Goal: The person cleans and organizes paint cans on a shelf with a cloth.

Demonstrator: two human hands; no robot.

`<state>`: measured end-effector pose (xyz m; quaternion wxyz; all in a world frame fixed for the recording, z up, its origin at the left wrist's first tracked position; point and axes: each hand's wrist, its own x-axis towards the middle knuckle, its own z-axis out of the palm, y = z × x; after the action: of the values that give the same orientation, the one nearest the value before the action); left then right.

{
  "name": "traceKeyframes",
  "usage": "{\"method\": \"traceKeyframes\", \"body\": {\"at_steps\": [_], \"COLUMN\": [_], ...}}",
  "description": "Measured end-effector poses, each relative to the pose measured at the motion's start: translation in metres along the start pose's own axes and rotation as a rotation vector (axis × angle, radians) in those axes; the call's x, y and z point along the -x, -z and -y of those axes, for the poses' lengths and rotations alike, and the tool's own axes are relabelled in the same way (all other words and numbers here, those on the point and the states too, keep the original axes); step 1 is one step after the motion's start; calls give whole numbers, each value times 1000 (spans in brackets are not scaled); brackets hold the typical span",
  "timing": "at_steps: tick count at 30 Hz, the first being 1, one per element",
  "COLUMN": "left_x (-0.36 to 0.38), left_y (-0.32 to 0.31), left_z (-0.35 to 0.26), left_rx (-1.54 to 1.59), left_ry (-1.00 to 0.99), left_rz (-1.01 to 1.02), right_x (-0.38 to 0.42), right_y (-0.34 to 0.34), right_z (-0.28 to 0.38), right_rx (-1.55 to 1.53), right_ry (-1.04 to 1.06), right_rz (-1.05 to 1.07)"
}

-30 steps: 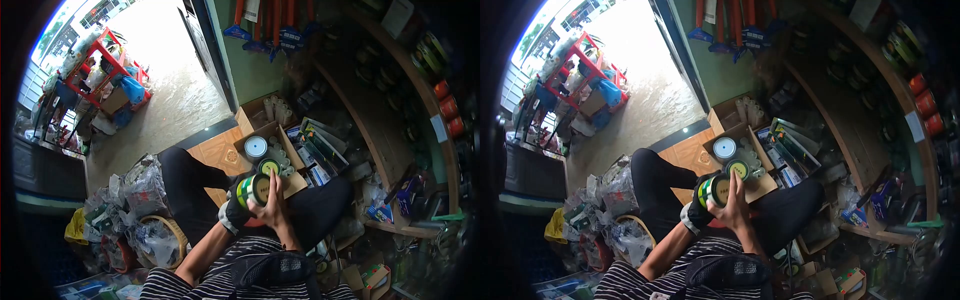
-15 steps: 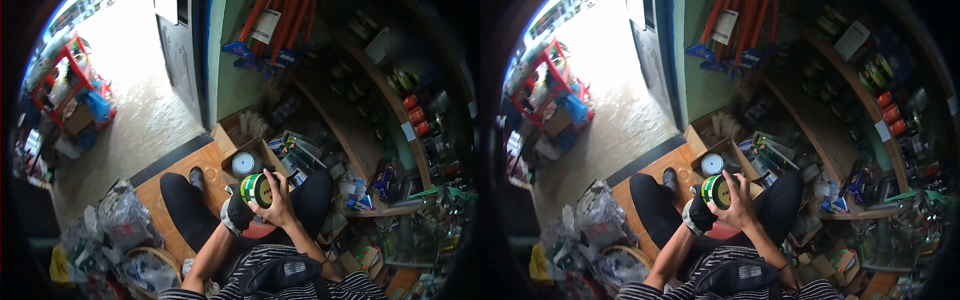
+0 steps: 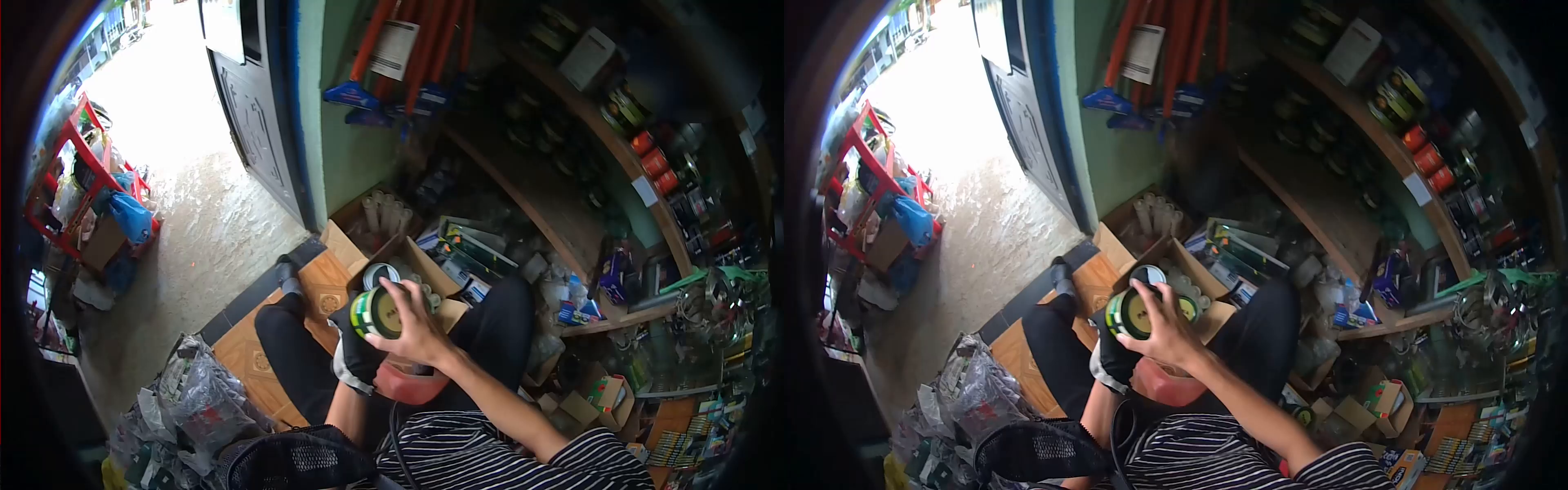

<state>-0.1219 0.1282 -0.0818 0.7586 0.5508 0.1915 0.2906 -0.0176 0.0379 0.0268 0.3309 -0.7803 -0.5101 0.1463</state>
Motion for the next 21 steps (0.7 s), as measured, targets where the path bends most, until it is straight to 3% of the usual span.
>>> {"method": "traceKeyframes", "body": {"at_steps": [3, 5, 7, 10, 11, 14, 15, 18, 21], "left_x": [10, 10, -7, -15, -25, -56, -55, -97, -109], "left_y": [-5, -16, -6, 7, 12, 40, 60, 40, 49], "left_z": [-9, -35, -13, -7, -11, 11, 42, 44, 24], "left_rx": [173, 13, 75, 614, 648, 410, 585, 133, 649], "left_ry": [-17, -122, -35, 124, 144, 135, 249, 161, 361], "left_rz": [55, 15, -20, -51, -60, -99, -109, -243, -209], "right_x": [2, -2, -13, -30, -33, -57, -72, -128, -146], "right_y": [2, 4, 3, -5, -6, -10, -10, -8, -40], "right_z": [-8, -7, -7, -21, -24, -36, -44, -69, -101], "right_rx": [-80, -110, -108, -89, -105, -140, -172, -239, -264], "right_ry": [42, 97, 122, 214, 251, 364, 337, 207, 186], "right_rz": [18, -6, -33, -131, -97, -24, -30, -95, -135]}}
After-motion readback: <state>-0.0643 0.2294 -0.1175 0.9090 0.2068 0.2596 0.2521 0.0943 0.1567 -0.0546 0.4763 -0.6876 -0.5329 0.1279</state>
